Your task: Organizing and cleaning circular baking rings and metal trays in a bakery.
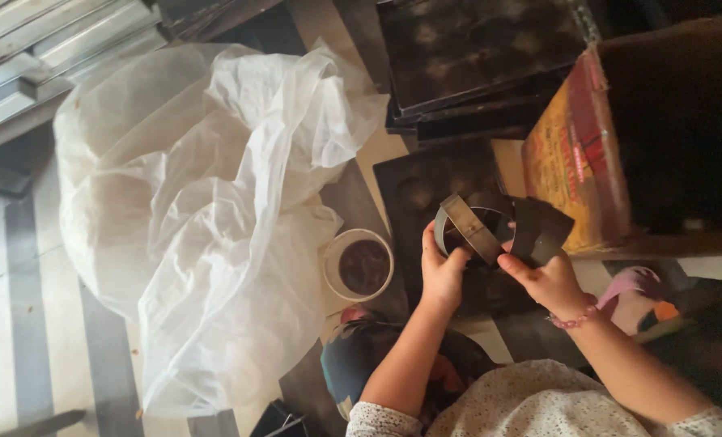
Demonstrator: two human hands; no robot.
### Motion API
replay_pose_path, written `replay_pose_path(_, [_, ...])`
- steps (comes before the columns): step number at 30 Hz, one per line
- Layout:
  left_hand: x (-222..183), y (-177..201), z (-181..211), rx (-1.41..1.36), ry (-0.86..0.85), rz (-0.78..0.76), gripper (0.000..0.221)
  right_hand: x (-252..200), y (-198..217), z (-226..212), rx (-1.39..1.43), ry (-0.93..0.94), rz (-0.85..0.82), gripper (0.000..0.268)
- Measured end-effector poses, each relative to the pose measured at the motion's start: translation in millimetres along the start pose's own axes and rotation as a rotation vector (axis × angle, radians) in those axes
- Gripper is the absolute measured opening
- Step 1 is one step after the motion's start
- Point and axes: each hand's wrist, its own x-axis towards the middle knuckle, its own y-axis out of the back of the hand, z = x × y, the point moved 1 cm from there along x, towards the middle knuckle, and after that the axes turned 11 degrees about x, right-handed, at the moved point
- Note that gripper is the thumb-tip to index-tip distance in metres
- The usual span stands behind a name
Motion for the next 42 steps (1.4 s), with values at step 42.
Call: replay_pose_path(42, [-9.4, 14.6, -13.3, 0.650, -0.237, 0.089, 0.067, -29.1, 2.1, -11.1, 0.610, -0.471, 0.242, 0.030])
